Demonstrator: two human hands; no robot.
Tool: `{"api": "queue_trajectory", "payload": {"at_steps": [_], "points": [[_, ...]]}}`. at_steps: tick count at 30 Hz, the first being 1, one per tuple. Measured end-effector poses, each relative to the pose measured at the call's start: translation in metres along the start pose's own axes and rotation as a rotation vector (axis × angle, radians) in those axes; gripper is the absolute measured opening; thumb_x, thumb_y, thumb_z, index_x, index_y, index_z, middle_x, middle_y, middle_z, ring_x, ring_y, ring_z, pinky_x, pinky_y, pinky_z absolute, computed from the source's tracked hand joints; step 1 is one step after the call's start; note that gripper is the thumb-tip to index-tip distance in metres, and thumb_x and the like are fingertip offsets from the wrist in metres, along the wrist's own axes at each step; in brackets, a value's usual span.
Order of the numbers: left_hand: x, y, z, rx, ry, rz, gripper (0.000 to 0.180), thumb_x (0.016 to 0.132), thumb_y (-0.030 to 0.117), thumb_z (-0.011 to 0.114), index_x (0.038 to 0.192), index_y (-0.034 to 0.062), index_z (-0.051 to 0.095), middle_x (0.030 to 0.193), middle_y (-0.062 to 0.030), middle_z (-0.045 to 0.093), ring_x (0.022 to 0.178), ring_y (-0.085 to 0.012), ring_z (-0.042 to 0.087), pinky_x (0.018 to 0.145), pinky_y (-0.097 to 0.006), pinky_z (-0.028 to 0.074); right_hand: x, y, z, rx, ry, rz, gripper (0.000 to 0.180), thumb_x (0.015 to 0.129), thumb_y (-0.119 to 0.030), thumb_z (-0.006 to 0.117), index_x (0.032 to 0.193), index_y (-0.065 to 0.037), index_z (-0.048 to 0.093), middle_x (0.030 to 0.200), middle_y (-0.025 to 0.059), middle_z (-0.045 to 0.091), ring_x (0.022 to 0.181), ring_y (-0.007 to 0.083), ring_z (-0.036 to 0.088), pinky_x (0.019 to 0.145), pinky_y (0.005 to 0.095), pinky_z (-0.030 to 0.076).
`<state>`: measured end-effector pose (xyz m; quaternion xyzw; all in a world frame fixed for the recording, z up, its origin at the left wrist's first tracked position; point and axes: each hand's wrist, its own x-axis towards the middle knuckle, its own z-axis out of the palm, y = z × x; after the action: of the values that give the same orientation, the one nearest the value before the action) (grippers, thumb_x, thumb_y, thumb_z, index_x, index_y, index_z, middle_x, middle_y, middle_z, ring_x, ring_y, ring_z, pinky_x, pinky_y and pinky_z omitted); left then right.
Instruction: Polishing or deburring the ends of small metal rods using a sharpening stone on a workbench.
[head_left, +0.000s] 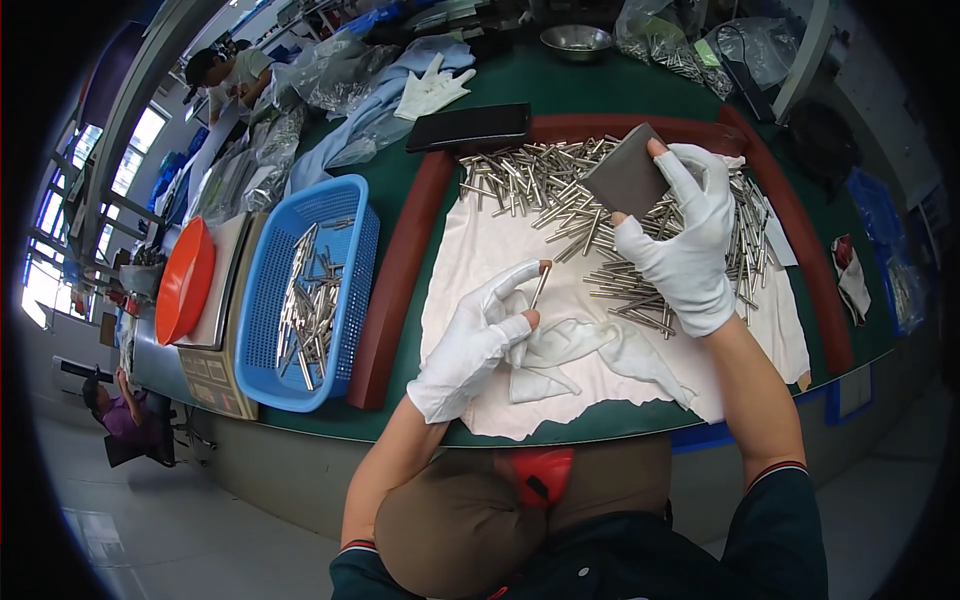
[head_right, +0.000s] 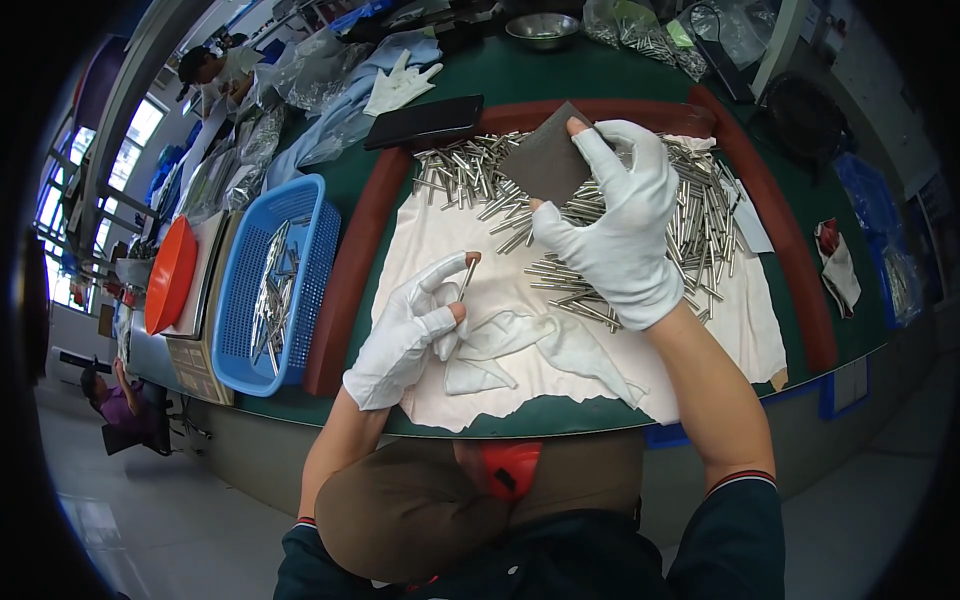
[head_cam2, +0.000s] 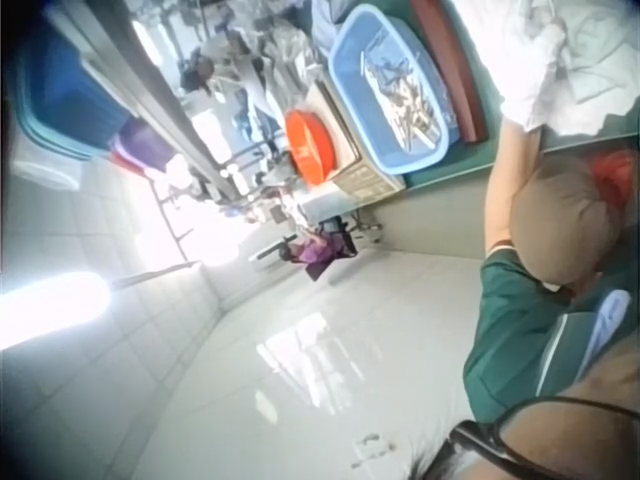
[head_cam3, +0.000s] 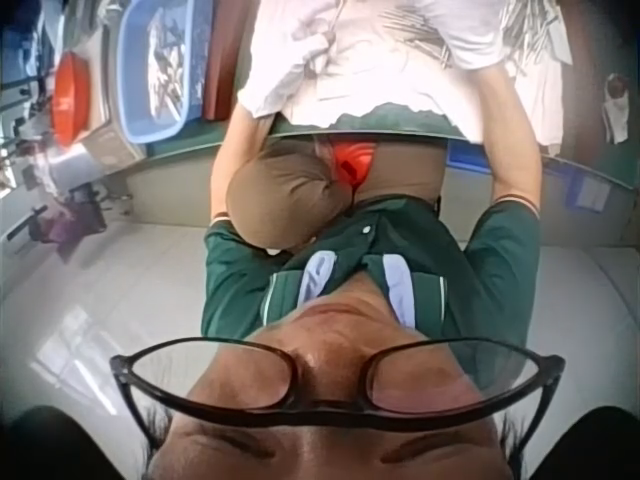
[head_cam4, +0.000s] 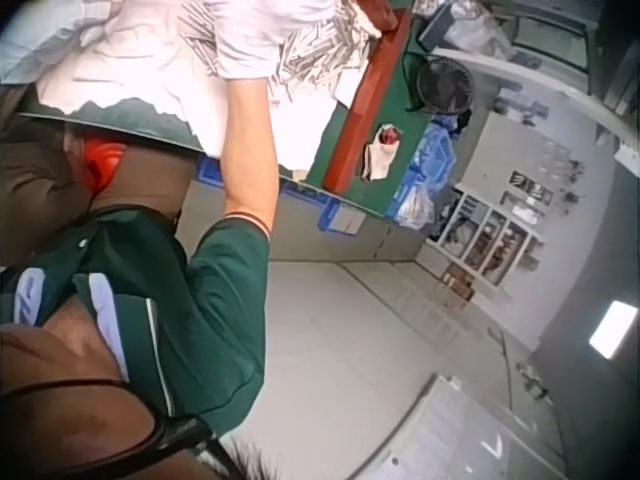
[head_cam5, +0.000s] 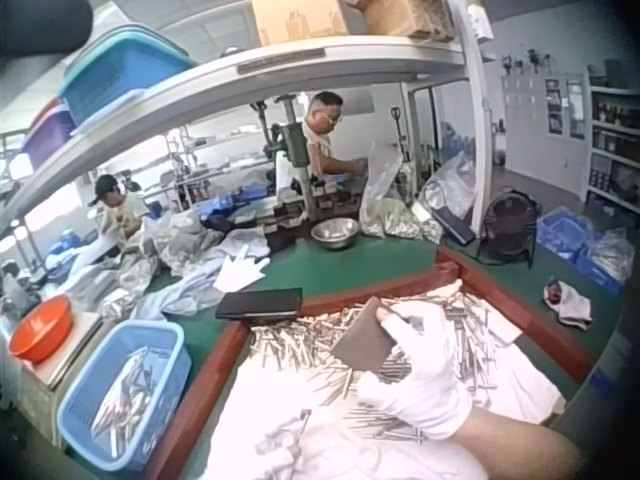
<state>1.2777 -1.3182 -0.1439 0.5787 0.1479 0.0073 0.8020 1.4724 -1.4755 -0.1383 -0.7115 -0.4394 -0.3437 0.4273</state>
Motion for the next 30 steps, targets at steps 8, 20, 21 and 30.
{"api": "queue_trajectory", "payload": {"at_steps": [8,20,21,30], "points": [[-0.051,0.052,-0.025,0.847,0.607,0.502,0.048,0.089,-0.008,0.051,0.136,-0.0017,0.055,0.085,-0.0024,0.060,0.072,-0.0054,0.054,0.065,-0.021,0.045,0.002,0.003,-0.001,-0.016,0.021,-0.010,0.065,0.059,-0.022,0.081,0.119,-0.002,0.066,0.109,0.0131,0.056,0.095,0.0288,0.058,0.081,0.0417,0.049],[-0.073,0.085,-0.074,1.517,1.095,0.166,0.033,0.083,0.015,0.074,0.114,0.0037,0.069,0.074,-0.0114,0.066,0.065,-0.0232,0.063,0.066,-0.035,0.049,0.008,0.010,-0.002,-0.058,0.099,-0.003,0.064,0.058,-0.023,0.081,0.116,-0.001,0.067,0.107,0.0118,0.057,0.092,0.0274,0.059,0.078,0.0401,0.051],[-0.063,0.084,-0.064,1.439,1.099,0.221,0.030,0.083,0.015,0.075,0.110,0.0031,0.071,0.074,-0.0113,0.066,0.065,-0.0227,0.063,0.066,-0.034,0.049,0.008,0.012,-0.002,-0.068,0.110,-0.007,0.064,0.058,-0.023,0.081,0.116,-0.001,0.067,0.107,0.0117,0.057,0.092,0.0274,0.059,0.078,0.0401,0.051],[0.071,0.021,0.021,1.328,0.267,0.584,0.012,0.081,0.013,0.068,0.081,0.0006,0.068,0.074,-0.0171,0.065,0.069,-0.0328,0.063,0.066,-0.042,0.049,0.007,0.018,-0.005,-0.078,0.096,0.036,0.064,0.061,-0.022,0.082,0.120,-0.002,0.065,0.110,0.0120,0.056,0.095,0.0271,0.059,0.081,0.0391,0.051]]}}
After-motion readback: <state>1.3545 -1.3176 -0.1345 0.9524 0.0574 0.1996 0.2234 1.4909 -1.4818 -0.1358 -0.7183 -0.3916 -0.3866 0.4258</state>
